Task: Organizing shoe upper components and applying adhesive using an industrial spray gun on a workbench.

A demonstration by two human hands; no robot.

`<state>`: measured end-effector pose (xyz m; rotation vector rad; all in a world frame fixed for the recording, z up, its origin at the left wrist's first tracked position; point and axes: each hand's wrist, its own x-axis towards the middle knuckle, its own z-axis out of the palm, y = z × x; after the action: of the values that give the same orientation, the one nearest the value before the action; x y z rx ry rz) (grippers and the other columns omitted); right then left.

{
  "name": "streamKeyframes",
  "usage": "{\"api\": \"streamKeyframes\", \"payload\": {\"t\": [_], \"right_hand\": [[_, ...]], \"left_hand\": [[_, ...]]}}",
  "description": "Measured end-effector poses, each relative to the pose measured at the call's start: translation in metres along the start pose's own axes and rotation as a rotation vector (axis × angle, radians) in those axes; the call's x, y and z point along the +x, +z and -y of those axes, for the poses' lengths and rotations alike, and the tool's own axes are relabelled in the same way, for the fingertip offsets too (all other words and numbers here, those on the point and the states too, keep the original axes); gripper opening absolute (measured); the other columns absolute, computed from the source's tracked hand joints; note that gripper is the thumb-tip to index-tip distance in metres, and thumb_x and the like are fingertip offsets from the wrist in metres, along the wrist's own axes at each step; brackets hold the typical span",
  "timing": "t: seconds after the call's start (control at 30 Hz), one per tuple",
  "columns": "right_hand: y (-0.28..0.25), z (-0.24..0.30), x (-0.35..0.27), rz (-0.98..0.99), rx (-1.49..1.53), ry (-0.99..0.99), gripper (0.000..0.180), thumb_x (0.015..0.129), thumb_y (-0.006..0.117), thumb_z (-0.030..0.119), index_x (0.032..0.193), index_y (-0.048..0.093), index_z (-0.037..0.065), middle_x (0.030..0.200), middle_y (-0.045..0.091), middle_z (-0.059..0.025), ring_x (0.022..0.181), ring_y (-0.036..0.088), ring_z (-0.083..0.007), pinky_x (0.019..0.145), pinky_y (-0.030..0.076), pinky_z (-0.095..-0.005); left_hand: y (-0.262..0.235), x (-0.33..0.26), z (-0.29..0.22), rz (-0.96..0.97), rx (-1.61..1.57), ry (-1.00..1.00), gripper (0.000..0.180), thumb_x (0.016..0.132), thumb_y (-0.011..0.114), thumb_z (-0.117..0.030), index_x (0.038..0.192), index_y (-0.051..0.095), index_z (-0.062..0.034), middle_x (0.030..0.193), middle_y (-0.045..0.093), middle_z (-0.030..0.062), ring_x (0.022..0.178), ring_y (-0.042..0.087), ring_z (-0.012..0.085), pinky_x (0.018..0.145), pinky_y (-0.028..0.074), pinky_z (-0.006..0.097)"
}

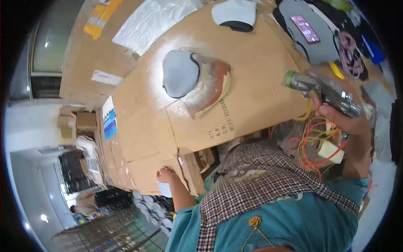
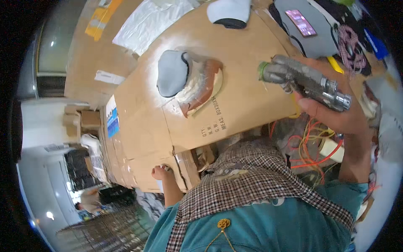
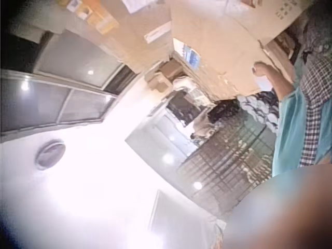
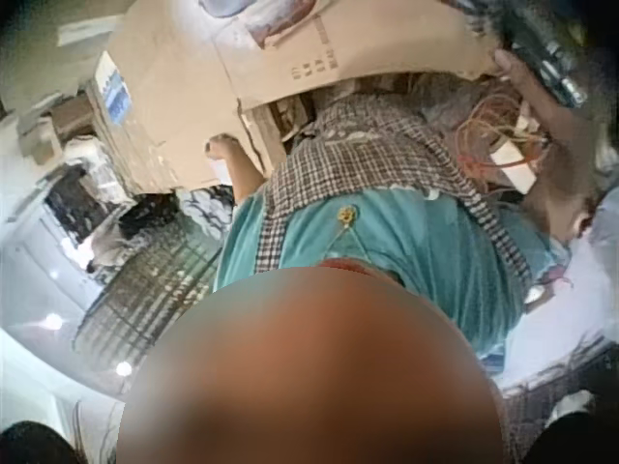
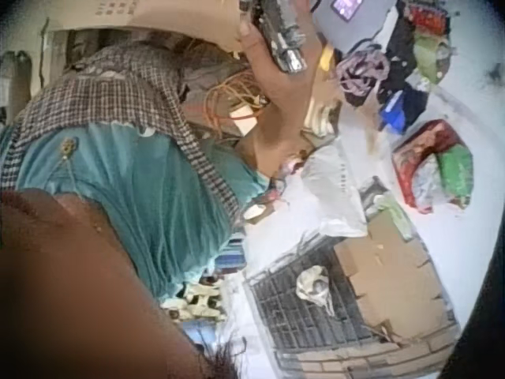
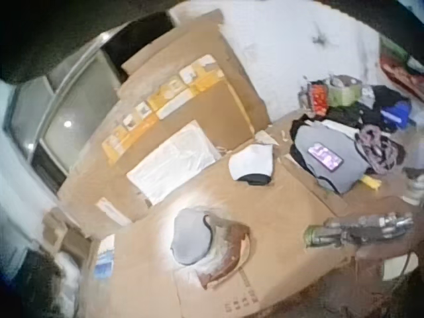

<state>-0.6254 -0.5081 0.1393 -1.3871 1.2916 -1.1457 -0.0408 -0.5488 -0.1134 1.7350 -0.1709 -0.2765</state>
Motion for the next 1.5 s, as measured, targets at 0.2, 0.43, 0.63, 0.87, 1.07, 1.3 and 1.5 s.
{"api": "streamKeyframes", "payload": {"t": [0.2, 0.43, 0.63, 0.87, 1.07, 1.3, 1.5], "right_hand": [[-0.006, -0.014, -0.044, -0.100, -0.032, -0.074, 0.052, 0.071, 0.059, 0.004, 0.120, 0.042, 0.001, 0.091, 0.055, -0.0056, 0.075, 0.051, -0.0093, 0.067, 0.042, -0.0229], [0.012, 0.013, -0.068, 0.076, 0.003, 0.088, 0.053, 0.063, 0.059, 0.013, 0.112, 0.046, -0.004, 0.075, 0.054, -0.0035, 0.066, 0.051, -0.0094, 0.057, 0.040, -0.0225], [0.051, 0.058, -0.061, -0.014, -0.139, -0.010, 0.058, 0.065, 0.060, 0.016, 0.115, 0.042, -0.004, 0.076, 0.054, -0.0065, 0.065, 0.051, -0.0111, 0.057, 0.041, -0.0237], [0.087, 0.104, -0.033, -0.141, -0.247, 0.041, 0.060, 0.067, 0.063, 0.015, 0.120, 0.040, -0.001, 0.082, 0.053, -0.0032, 0.071, 0.049, -0.0080, 0.065, 0.041, -0.0216], [0.113, 0.133, -0.030, -0.082, -0.294, 0.138, 0.069, 0.061, 0.067, 0.021, 0.120, 0.039, -0.001, 0.083, 0.054, -0.0060, 0.067, 0.052, -0.0113, 0.061, 0.042, -0.0225], [0.147, 0.143, -0.009, -0.013, -0.332, 0.087, 0.065, 0.062, 0.065, 0.019, 0.118, 0.040, -0.002, 0.080, 0.053, -0.0060, 0.064, 0.051, -0.0102, 0.057, 0.041, -0.0222], [0.130, 0.140, 0.007, -0.011, -0.389, -0.074, 0.059, 0.068, 0.062, 0.011, 0.120, 0.038, -0.001, 0.082, 0.053, -0.0070, 0.066, 0.049, -0.0103, 0.058, 0.042, -0.0226]], "left_hand": [[0.029, -0.024, -0.026, 0.188, 0.107, 0.094, 0.037, 0.068, 0.047, 0.001, 0.104, 0.037, -0.0020, 0.084, 0.046, 0.0119, 0.053, 0.049, 0.0185, 0.047, 0.040, 0.028], [0.043, -0.017, -0.014, 0.297, 0.084, 0.098, 0.037, 0.069, 0.047, 0.004, 0.104, 0.037, -0.0006, 0.090, 0.044, 0.0125, 0.056, 0.050, 0.0184, 0.049, 0.042, 0.028], [0.037, -0.008, -0.002, 0.309, -0.006, 0.051, 0.036, 0.069, 0.047, 0.003, 0.104, 0.038, 0.0001, 0.090, 0.044, 0.0121, 0.057, 0.052, 0.0186, 0.050, 0.042, 0.028], [0.023, 0.012, 0.019, 0.302, -0.091, -0.063, 0.031, 0.067, 0.048, 0.002, 0.098, 0.041, -0.0014, 0.084, 0.046, 0.0098, 0.058, 0.051, 0.0180, 0.048, 0.047, 0.027], [0.006, 0.037, 0.035, 0.257, -0.228, -0.143, 0.029, 0.070, 0.046, 0.003, 0.098, 0.041, -0.0020, 0.084, 0.046, 0.0093, 0.057, 0.049, 0.0168, 0.048, 0.047, 0.026], [0.004, 0.047, 0.040, 0.181, -0.268, -0.223, 0.031, 0.069, 0.046, 0.008, 0.097, 0.041, -0.0026, 0.078, 0.045, 0.0064, 0.057, 0.044, 0.0136, 0.048, 0.042, 0.024], [0.009, 0.049, 0.039, 0.194, -0.267, -0.210, 0.027, 0.070, 0.045, 0.009, 0.095, 0.041, -0.0018, 0.079, 0.044, 0.0063, 0.059, 0.044, 0.0132, 0.049, 0.042, 0.024]]}}
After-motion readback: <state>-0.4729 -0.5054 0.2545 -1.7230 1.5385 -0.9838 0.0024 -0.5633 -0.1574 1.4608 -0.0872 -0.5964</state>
